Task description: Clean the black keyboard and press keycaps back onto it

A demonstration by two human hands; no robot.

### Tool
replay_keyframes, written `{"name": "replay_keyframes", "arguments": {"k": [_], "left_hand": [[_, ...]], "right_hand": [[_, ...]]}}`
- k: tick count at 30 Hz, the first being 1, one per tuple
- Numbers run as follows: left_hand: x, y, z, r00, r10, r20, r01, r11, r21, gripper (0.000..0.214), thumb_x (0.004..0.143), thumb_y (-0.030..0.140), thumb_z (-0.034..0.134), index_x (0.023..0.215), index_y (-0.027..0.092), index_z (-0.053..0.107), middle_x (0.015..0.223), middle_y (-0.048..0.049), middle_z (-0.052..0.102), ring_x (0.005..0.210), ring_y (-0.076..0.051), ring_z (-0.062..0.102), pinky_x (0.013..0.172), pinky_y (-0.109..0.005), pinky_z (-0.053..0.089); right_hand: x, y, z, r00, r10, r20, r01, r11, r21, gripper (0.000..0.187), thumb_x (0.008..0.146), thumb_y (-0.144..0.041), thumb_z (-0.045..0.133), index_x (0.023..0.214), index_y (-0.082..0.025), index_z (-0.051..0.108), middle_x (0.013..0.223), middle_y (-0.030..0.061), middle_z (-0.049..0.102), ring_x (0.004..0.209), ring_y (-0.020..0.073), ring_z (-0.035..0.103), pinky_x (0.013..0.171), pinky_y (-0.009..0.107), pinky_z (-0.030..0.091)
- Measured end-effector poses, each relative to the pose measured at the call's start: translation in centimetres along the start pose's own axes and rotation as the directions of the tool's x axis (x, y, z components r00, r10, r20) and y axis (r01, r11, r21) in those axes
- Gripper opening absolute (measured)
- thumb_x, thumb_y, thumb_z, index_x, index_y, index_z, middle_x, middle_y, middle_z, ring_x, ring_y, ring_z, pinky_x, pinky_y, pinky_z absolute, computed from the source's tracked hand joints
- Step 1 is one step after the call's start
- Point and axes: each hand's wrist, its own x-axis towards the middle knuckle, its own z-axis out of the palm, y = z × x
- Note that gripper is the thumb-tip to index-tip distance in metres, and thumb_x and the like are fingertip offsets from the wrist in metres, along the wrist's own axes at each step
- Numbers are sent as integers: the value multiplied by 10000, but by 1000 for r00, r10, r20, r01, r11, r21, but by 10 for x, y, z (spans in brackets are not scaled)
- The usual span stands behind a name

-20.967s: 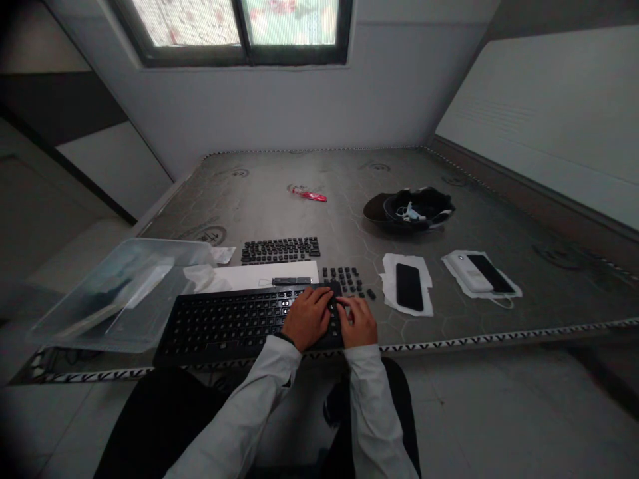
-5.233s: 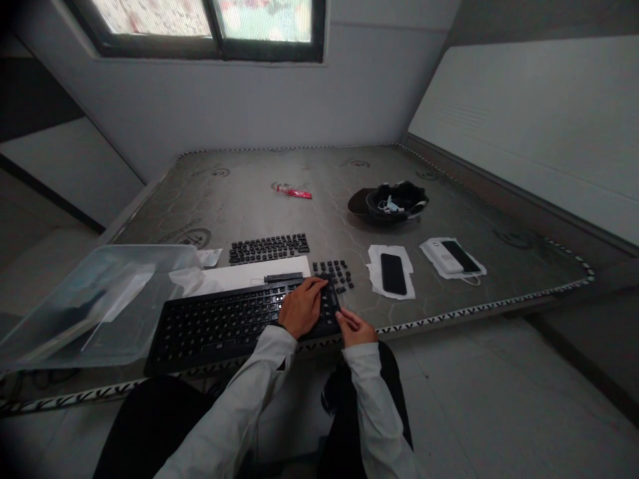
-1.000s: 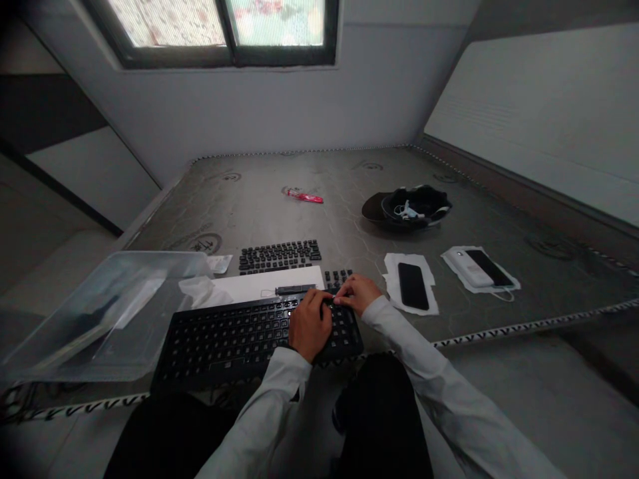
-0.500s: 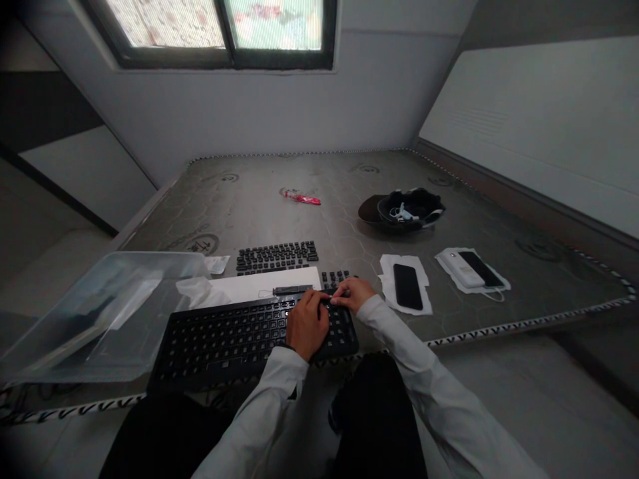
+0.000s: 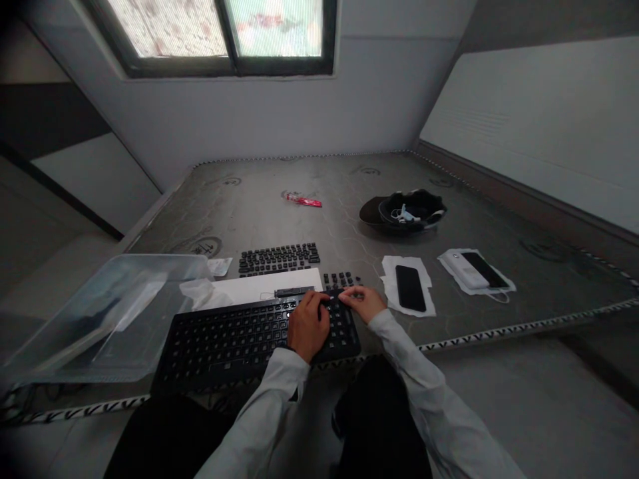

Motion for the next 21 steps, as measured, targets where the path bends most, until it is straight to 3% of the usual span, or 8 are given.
{"name": "replay_keyframes", "arguments": {"k": [3,5,9,14,17,20,21], "left_hand": [[0,0,0,1000,13,8,-13,1000,-5,244,839,124,430,1001,240,570,1018,-8,581,899,-141,567,806,-261,450],[0,1,0,1000,7,11,-7,1000,-3,243,840,125,432,1002,239,571,1021,-10,581,906,-142,567,818,-265,449],[1,1,-1,1000,-13,18,13,1000,7,249,840,129,438,1015,242,575,1035,-16,579,908,-144,570,819,-268,451],[0,2,-2,1000,-11,25,11,1000,15,246,840,132,438,1012,242,575,1037,-17,580,903,-145,570,803,-267,451],[0,2,-2,1000,-18,25,18,1000,11,252,839,126,435,1012,243,576,1036,-18,580,909,-147,568,812,-270,449],[0,1,-1,1000,-4,17,4,1000,-1,260,834,117,433,1010,245,575,1032,-14,581,907,-147,568,813,-272,449],[1,1,-1,1000,0,16,0,1000,-3,260,832,115,435,1008,245,575,1031,-13,582,903,-146,570,811,-272,451]], "right_hand": [[-3,-2,-1,995,-65,-81,65,998,-1,368,637,-535,670,709,-174,667,1037,115,649,968,229,609,824,376,510],[-6,-6,0,979,-180,-98,168,979,-116,271,660,-453,682,697,-185,673,1063,107,618,1001,229,587,851,387,494],[-12,-15,5,935,-353,-44,313,875,-370,94,666,-293,692,634,-208,665,1021,76,614,974,223,585,920,423,436],[-13,-26,3,903,-430,-9,384,815,-433,89,689,-282,660,632,-213,662,1004,71,622,975,219,584,897,386,444],[-6,-22,-12,898,-414,-147,320,846,-426,159,738,-355,612,690,-213,663,926,55,651,883,195,608,832,344,466],[11,1,-37,894,-280,-351,103,889,-447,245,753,-426,576,754,-200,669,811,44,675,725,173,614,726,307,477],[18,13,-45,904,-223,-366,24,879,-476,257,741,-437,582,756,-198,674,797,45,682,691,173,609,703,307,473]]}}
